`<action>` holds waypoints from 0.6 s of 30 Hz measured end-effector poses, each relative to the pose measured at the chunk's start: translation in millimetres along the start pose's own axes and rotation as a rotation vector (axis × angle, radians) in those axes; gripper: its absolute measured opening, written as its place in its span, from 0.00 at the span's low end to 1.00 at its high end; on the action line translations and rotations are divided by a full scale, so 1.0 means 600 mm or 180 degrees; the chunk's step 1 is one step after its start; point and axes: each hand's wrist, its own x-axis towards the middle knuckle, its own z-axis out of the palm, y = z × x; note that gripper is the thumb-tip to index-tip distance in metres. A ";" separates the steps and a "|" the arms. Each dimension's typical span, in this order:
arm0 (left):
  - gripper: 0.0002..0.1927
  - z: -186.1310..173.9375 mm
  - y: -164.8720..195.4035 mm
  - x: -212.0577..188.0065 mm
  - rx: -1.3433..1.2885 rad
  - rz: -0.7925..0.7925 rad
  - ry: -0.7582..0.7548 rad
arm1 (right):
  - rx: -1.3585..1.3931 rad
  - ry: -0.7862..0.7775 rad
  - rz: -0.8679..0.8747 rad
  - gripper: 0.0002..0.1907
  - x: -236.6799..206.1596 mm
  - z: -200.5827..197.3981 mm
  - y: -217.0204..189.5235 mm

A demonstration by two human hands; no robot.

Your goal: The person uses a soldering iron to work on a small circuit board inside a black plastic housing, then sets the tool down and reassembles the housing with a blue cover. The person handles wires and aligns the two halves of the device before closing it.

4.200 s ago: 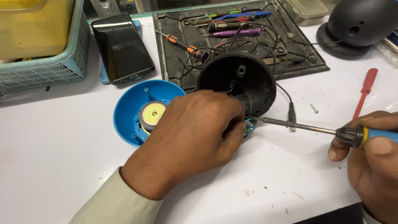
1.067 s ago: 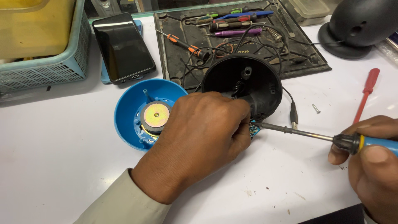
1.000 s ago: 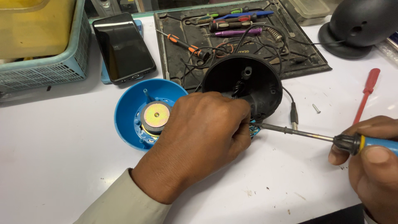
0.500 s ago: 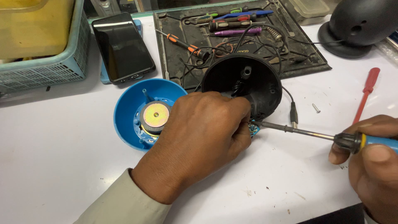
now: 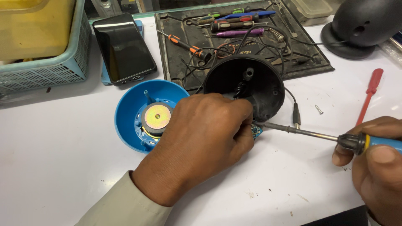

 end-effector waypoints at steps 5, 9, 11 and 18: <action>0.05 0.000 0.002 -0.001 -0.0186 -0.0058 -0.0005 | -0.0008 0.0080 0.0067 0.13 -0.007 -0.006 0.016; 0.04 0.000 0.003 0.000 -0.0229 -0.0161 -0.0067 | 0.0651 0.0211 0.0523 0.15 -0.015 -0.010 0.034; 0.04 -0.001 0.004 0.000 -0.0223 -0.0144 -0.0082 | 0.1005 0.0262 0.0550 0.16 -0.015 -0.010 0.038; 0.04 -0.006 0.005 0.002 -0.0222 -0.0274 -0.0332 | -0.0314 0.0070 0.0323 0.10 0.005 0.000 0.003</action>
